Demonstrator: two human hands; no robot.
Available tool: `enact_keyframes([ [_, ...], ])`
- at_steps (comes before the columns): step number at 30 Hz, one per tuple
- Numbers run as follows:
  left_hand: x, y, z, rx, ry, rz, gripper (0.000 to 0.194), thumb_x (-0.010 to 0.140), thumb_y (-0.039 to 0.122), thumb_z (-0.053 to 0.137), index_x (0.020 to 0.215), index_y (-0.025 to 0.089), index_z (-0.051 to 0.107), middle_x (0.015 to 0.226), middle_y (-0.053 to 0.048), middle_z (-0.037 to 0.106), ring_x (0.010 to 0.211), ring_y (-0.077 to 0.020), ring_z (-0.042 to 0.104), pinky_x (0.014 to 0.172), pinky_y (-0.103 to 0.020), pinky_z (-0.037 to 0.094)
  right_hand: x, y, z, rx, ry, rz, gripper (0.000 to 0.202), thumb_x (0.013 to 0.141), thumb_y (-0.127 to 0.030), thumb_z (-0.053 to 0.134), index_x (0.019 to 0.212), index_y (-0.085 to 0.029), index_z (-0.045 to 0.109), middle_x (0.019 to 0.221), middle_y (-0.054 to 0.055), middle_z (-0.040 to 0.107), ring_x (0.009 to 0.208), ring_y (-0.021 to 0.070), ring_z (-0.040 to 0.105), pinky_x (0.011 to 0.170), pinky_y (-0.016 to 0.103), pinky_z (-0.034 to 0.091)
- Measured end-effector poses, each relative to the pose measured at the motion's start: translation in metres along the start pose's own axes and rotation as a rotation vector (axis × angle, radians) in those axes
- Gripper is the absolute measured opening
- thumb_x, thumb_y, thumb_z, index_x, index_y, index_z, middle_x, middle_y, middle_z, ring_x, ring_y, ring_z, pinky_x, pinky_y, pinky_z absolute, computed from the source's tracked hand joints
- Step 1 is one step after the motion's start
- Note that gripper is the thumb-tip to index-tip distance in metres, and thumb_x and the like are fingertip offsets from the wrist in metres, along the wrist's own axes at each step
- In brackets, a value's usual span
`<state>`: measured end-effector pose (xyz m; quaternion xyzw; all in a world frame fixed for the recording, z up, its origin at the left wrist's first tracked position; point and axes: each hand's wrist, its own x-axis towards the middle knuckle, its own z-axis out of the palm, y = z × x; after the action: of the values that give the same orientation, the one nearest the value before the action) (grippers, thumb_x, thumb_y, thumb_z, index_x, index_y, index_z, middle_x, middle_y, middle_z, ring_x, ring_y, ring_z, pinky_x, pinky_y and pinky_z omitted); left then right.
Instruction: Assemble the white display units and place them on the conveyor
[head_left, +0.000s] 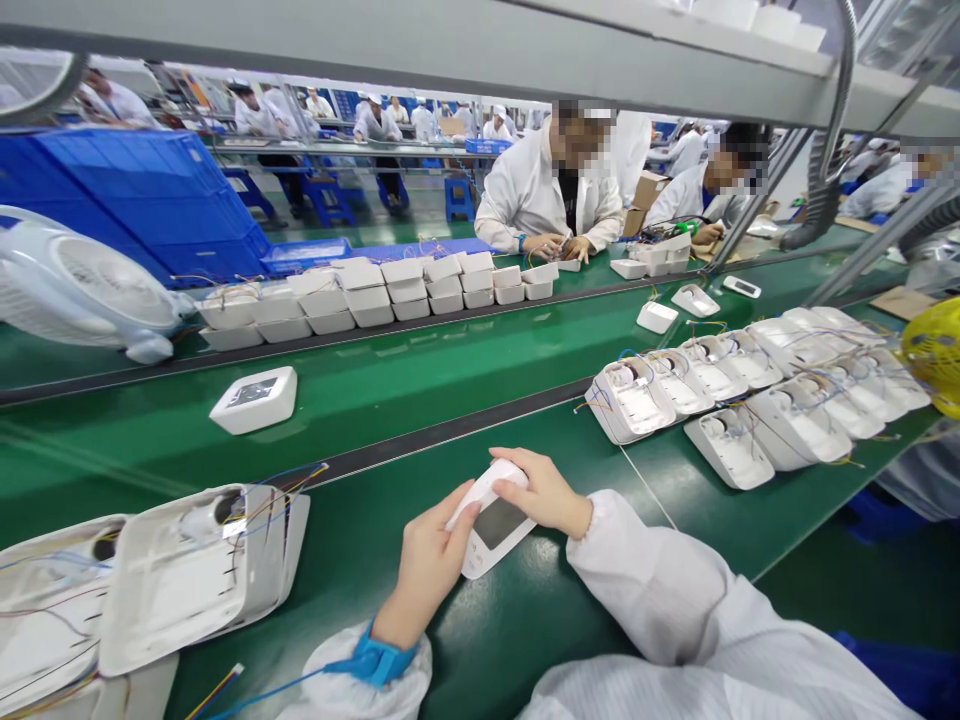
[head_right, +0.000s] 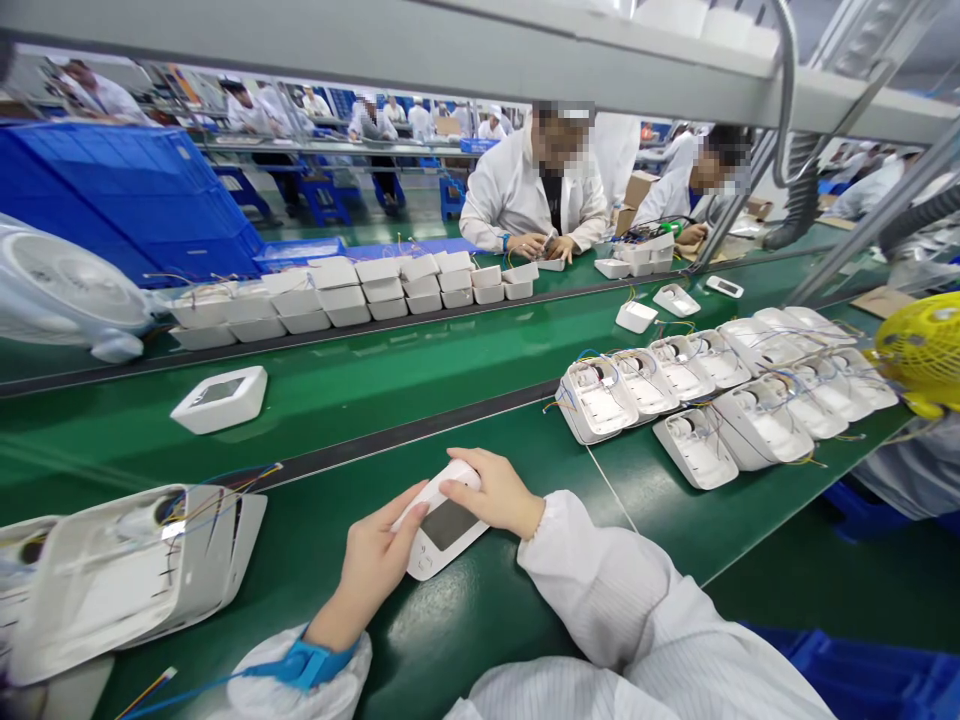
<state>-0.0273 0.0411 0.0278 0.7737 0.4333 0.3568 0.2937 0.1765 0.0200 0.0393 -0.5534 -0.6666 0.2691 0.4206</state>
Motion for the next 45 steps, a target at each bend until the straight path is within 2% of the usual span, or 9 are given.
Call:
enact_keyframes([
  [9,-0.005,-0.002,0.004,0.097,0.007,0.131,0.037,0.095,0.039,0.050,0.116,0.016,0.071,0.103,-0.009,0.077,0.081,-0.0205,0.075,0.068,-0.026,0.057,-0.002,-0.012,0.001,-0.135,0.091,0.003,0.038,0.088,-0.047,0.061,0.110,-0.016,0.069,0.102,0.009,0.072,0.095,0.0214,0.067,0.086,0.034,0.051],
  [16,-0.012,0.007,0.009,0.049,-0.032,0.110,0.037,0.096,0.037,0.048,0.120,0.019,0.069,0.100,-0.008,0.078,0.076,-0.0193,0.074,0.064,-0.025,0.055,0.000,-0.007,-0.005,-0.224,0.038,-0.027,0.039,0.087,-0.054,0.060,0.094,-0.017,0.069,0.086,0.006,0.073,0.080,0.0201,0.068,0.076,0.032,0.049],
  [19,-0.010,0.007,0.009,0.021,-0.030,0.077,0.037,0.095,0.039,0.049,0.118,0.019,0.070,0.104,-0.008,0.077,0.082,-0.0204,0.075,0.068,-0.026,0.056,0.001,-0.005,-0.005,-0.184,0.050,-0.017,0.038,0.086,-0.054,0.061,0.095,-0.017,0.069,0.089,0.006,0.074,0.084,0.0208,0.069,0.080,0.032,0.050],
  [24,-0.002,0.001,0.005,-0.061,0.053,-0.125,0.043,0.091,0.048,0.051,0.111,0.016,0.073,0.102,-0.009,0.077,0.081,-0.0228,0.074,0.068,-0.029,0.058,0.002,-0.005,-0.001,-0.141,0.027,0.020,0.046,0.092,-0.049,0.053,0.124,-0.016,0.061,0.123,0.013,0.067,0.109,0.0247,0.065,0.095,0.038,0.049],
  [30,-0.001,0.002,0.008,-0.149,0.037,-0.250,0.049,0.088,0.053,0.051,0.108,0.015,0.074,0.103,-0.010,0.077,0.083,-0.0245,0.074,0.067,-0.030,0.057,0.004,-0.004,-0.004,-0.258,-0.097,0.150,0.052,0.088,-0.053,0.060,0.118,-0.012,0.065,0.103,0.014,0.074,0.095,0.0291,0.070,0.085,0.039,0.051],
  [35,0.001,-0.002,0.006,-0.162,0.027,-0.304,0.051,0.086,0.056,0.052,0.110,0.016,0.073,0.107,-0.010,0.076,0.085,-0.0251,0.072,0.068,-0.031,0.056,0.006,0.008,-0.001,-0.035,-0.072,0.115,0.049,0.090,-0.049,0.058,0.126,-0.017,0.061,0.117,0.012,0.070,0.106,0.0258,0.066,0.094,0.039,0.049],
  [39,0.002,-0.012,0.005,-0.271,0.157,-0.382,0.057,0.087,0.060,0.051,0.116,0.015,0.070,0.112,-0.012,0.073,0.092,-0.0258,0.069,0.073,-0.032,0.055,0.009,0.022,0.006,0.425,-0.076,0.202,0.075,0.080,-0.058,0.065,0.141,-0.018,0.047,0.126,0.013,0.065,0.110,0.0242,0.065,0.096,0.040,0.050],
  [43,0.005,-0.021,0.006,-0.356,0.250,-0.381,0.057,0.091,0.060,0.047,0.126,0.018,0.062,0.121,-0.011,0.068,0.103,-0.0264,0.066,0.088,-0.037,0.054,0.009,0.020,0.010,0.607,-0.226,0.256,0.070,0.067,-0.053,0.079,0.123,-0.015,0.060,0.111,0.010,0.071,0.098,0.0238,0.068,0.088,0.040,0.054],
  [45,0.007,-0.024,0.008,-0.307,0.228,-0.362,0.056,0.091,0.061,0.047,0.125,0.019,0.062,0.123,-0.011,0.067,0.111,-0.0283,0.062,0.098,-0.042,0.049,0.007,0.013,0.008,0.525,-0.156,0.209,0.060,0.069,-0.048,0.080,0.115,-0.015,0.063,0.105,0.008,0.072,0.092,0.0217,0.068,0.085,0.038,0.055],
])
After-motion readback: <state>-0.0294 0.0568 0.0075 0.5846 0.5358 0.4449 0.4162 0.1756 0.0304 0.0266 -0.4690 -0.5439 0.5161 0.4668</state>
